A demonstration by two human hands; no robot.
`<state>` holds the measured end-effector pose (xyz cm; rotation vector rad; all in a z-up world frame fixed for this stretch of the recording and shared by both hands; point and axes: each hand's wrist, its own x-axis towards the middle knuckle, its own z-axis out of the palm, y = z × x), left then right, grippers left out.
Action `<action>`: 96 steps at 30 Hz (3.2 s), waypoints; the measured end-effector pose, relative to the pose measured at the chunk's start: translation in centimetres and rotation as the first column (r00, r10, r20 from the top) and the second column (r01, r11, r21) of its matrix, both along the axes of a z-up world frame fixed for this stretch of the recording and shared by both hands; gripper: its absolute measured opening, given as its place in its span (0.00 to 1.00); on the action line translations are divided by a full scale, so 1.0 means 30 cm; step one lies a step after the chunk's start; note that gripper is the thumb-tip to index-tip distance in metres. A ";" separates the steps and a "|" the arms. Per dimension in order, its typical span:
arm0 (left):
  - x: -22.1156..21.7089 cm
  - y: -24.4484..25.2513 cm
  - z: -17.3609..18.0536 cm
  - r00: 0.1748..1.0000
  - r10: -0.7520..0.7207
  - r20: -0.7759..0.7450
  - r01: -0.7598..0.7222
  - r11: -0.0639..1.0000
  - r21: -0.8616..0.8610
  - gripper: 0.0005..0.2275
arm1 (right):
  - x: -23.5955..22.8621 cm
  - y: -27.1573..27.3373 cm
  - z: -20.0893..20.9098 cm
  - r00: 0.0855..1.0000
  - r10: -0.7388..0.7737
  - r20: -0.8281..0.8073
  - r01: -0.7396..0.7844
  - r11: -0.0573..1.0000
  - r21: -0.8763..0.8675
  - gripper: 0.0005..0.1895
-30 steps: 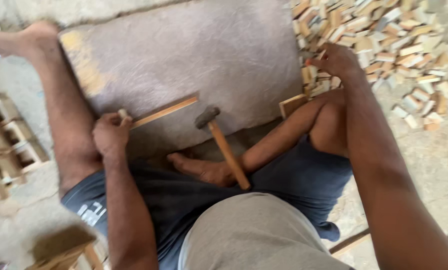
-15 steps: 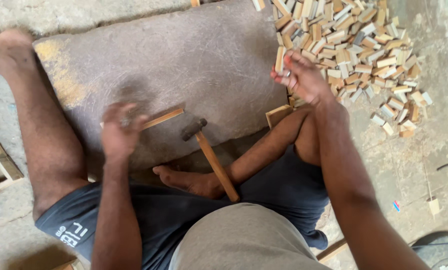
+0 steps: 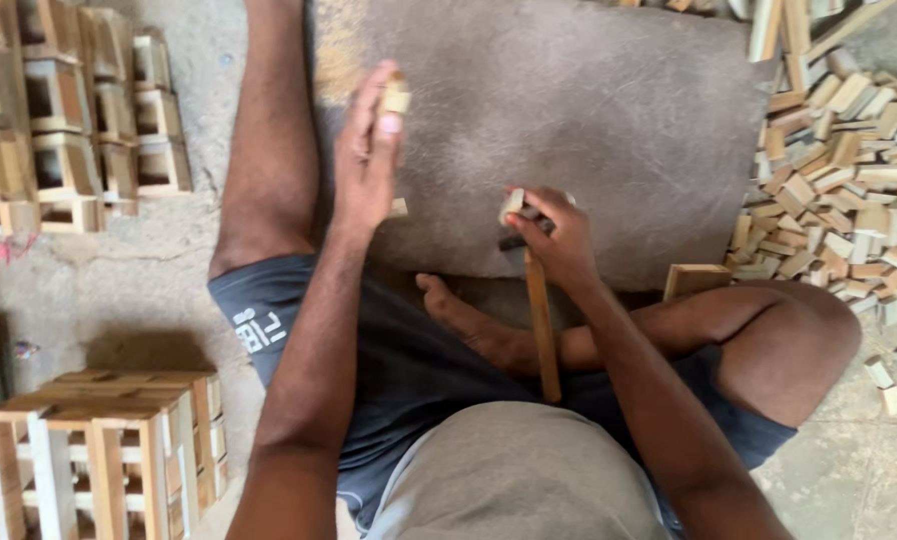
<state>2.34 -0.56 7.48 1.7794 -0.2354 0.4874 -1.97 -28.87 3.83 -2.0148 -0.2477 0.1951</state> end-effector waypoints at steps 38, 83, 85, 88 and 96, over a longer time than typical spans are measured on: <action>-0.011 -0.196 -0.192 0.899 -0.125 -0.420 0.383 0.690 0.614 0.13 | -0.317 -0.084 -0.105 0.868 -0.179 -0.463 0.212 0.977 0.021 0.36; -0.134 0.198 -0.434 0.877 0.342 -0.337 -0.082 0.798 0.596 0.14 | -0.238 -0.203 -0.200 0.912 -0.092 -0.399 -0.039 0.950 -0.310 0.22; -0.109 0.203 -0.401 0.929 0.324 -0.182 -0.153 0.781 0.606 0.17 | -0.247 -0.236 -0.164 0.956 -0.158 -0.245 0.059 0.928 -0.368 0.22; -0.063 0.236 -0.263 0.835 0.338 -0.434 -0.200 0.922 0.332 0.19 | -0.172 -0.230 -0.102 0.954 -0.295 -0.049 0.255 0.888 -0.383 0.20; -0.038 0.153 -0.072 0.907 0.203 -0.368 -0.042 0.915 0.401 0.17 | 0.207 -0.320 -0.019 0.863 -0.356 0.359 0.447 0.869 -0.214 0.11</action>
